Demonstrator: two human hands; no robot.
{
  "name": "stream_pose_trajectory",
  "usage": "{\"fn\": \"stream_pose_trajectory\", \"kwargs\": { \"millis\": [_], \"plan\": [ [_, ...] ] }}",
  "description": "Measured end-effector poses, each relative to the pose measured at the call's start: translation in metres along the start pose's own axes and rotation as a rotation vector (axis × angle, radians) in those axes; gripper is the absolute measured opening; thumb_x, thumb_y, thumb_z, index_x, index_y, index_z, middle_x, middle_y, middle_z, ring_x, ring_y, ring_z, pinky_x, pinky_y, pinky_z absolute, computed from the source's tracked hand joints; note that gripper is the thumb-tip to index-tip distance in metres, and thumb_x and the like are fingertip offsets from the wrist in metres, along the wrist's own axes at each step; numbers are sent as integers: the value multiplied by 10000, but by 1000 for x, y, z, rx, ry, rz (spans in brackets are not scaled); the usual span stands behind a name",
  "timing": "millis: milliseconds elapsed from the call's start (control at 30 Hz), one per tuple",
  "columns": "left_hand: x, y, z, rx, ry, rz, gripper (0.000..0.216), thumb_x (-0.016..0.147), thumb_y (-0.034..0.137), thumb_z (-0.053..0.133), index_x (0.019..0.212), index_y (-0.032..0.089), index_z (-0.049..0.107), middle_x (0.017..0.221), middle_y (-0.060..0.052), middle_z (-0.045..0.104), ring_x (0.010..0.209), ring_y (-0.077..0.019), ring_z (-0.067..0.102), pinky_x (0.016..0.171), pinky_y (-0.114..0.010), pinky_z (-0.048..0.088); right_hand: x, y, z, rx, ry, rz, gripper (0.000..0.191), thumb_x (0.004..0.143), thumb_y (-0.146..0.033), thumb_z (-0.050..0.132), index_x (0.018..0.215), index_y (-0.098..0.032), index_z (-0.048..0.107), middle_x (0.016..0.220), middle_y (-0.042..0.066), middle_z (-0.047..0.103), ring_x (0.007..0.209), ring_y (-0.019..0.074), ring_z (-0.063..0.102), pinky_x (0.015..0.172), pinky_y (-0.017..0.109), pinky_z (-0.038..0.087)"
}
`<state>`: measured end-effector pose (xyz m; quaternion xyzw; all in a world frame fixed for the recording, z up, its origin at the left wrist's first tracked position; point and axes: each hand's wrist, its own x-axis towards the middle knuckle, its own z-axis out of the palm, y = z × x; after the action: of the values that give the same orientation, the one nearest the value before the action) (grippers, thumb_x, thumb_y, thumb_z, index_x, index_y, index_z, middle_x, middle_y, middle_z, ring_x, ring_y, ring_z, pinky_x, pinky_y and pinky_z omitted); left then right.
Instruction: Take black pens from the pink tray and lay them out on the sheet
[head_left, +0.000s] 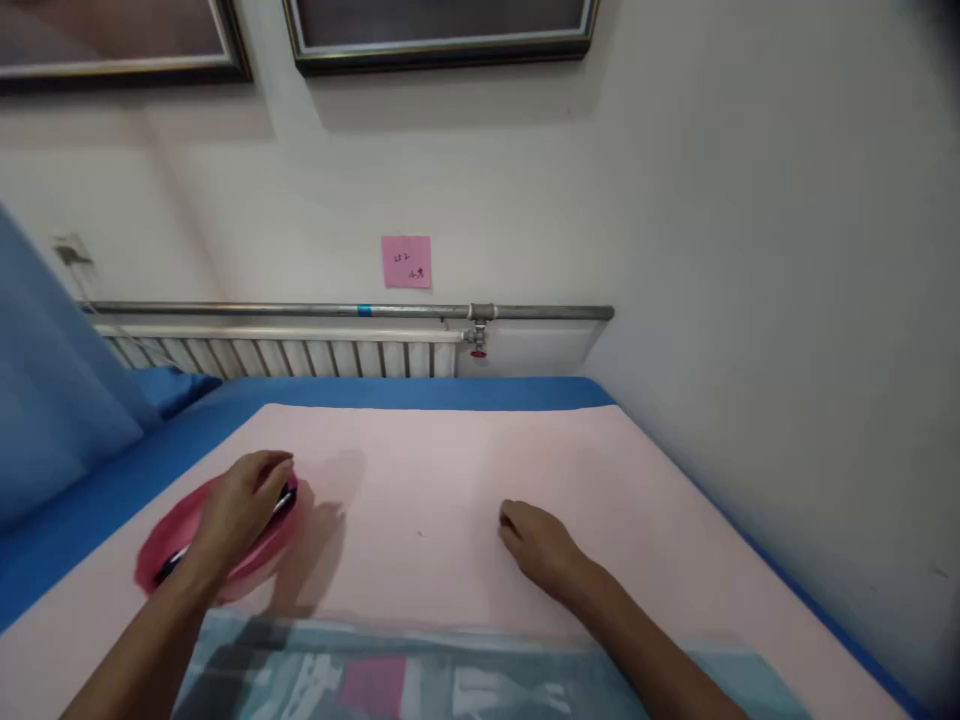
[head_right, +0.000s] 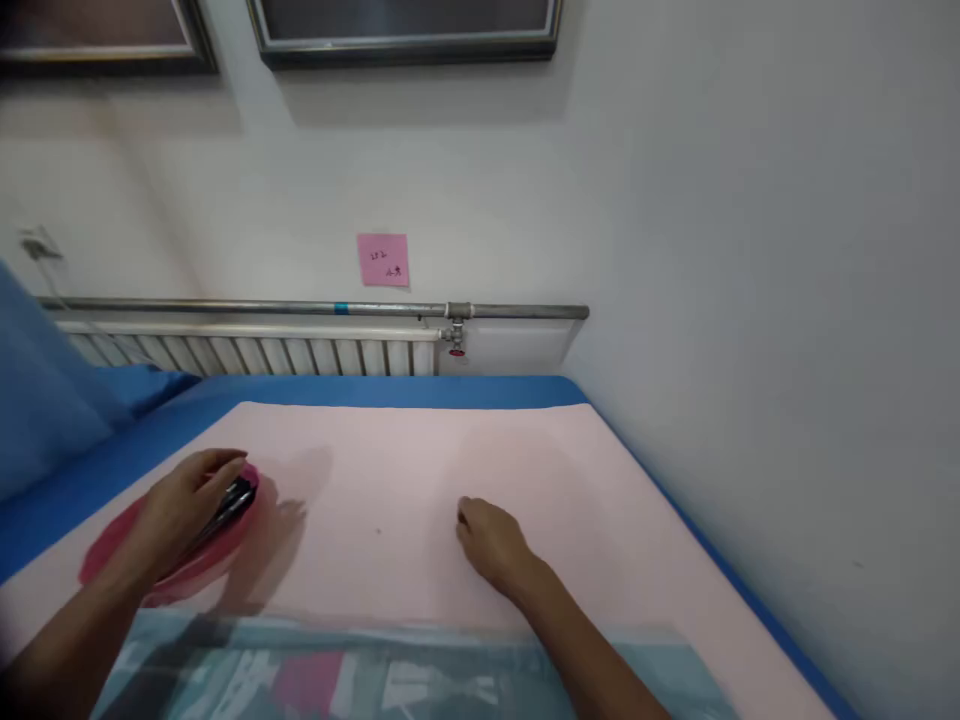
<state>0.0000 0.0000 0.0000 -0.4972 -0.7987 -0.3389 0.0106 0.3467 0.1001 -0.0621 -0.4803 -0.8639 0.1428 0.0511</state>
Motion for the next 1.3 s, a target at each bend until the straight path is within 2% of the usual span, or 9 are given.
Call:
{"fn": "stream_pose_trajectory", "kwargs": {
  "millis": [67, 200, 333, 433, 567, 700, 800, 967, 1300],
  "plan": [
    [-6, 38, 12, -147, -88, 31, 356, 737, 436, 439, 887, 181, 635, 937, -58, 670, 818, -201, 604, 726, -297, 459, 10, -12, 1, -118, -35, 60, 227, 827, -187, 387, 880, -133, 601, 892, 117, 644, 801, 193, 597, 670, 271, 400],
    [-15, 100, 48, -344, -259, 148, 275, 725, 385, 467, 808, 185, 635, 851, -31, 670, 791, -170, 590, 710, -263, 448, 30, -36, 12, -187, -42, 132, 181, 747, -96, 466, 821, -92, 632, 826, 162, 652, 816, 243, 616, 666, 298, 417],
    [-22, 128, 86, -423, -400, 212, 228, 743, 319, 449, 780, 176, 623, 787, -32, 654, 734, -151, 573, 678, -254, 427, 33, -52, 23, -202, 48, 133, 291, 823, -87, 333, 945, -95, 597, 910, 164, 639, 829, 243, 618, 662, 317, 420],
    [-28, 124, 109, -446, -427, 151, 214, 749, 296, 434, 783, 176, 607, 744, -24, 638, 695, -143, 562, 636, -243, 411, 28, -52, 26, -195, 98, 79, 283, 856, -139, 309, 960, -139, 573, 906, 120, 640, 817, 225, 615, 655, 304, 412],
    [-35, 103, 136, -423, -448, 62, 230, 770, 295, 385, 783, 180, 583, 640, -1, 596, 603, -132, 533, 573, -234, 384, 26, -42, 28, -159, 147, 25, 213, 857, -224, 361, 892, -172, 564, 882, 74, 642, 783, 196, 606, 630, 271, 383],
    [-37, 88, 153, -349, -579, 125, 200, 754, 252, 393, 731, 179, 578, 597, 2, 587, 583, -130, 527, 565, -227, 369, 30, -32, 30, -95, 162, 21, 197, 847, -249, 378, 839, -174, 560, 847, 62, 638, 742, 175, 590, 588, 253, 331],
    [-36, 89, 154, -244, -643, 189, 198, 754, 251, 408, 750, 182, 593, 692, -22, 644, 650, -142, 566, 595, -232, 372, 32, -29, 29, -70, 133, 13, 193, 845, -246, 377, 819, -172, 554, 842, 61, 634, 723, 168, 579, 569, 254, 300],
    [-33, 95, 151, -145, -674, 223, 236, 759, 252, 414, 840, 181, 624, 835, -64, 684, 752, -177, 602, 644, -257, 386, 33, -28, 27, -42, 108, -12, 181, 846, -232, 372, 786, -176, 533, 812, 57, 628, 698, 163, 562, 572, 256, 278],
    [-33, 94, 141, -139, -647, 207, 233, 761, 260, 424, 840, 175, 626, 830, -65, 682, 727, -169, 596, 619, -248, 383, 35, -28, 23, 61, 106, -15, 214, 843, -255, 362, 675, -180, 471, 709, 39, 596, 618, 144, 499, 546, 251, 258]
  ]
}}
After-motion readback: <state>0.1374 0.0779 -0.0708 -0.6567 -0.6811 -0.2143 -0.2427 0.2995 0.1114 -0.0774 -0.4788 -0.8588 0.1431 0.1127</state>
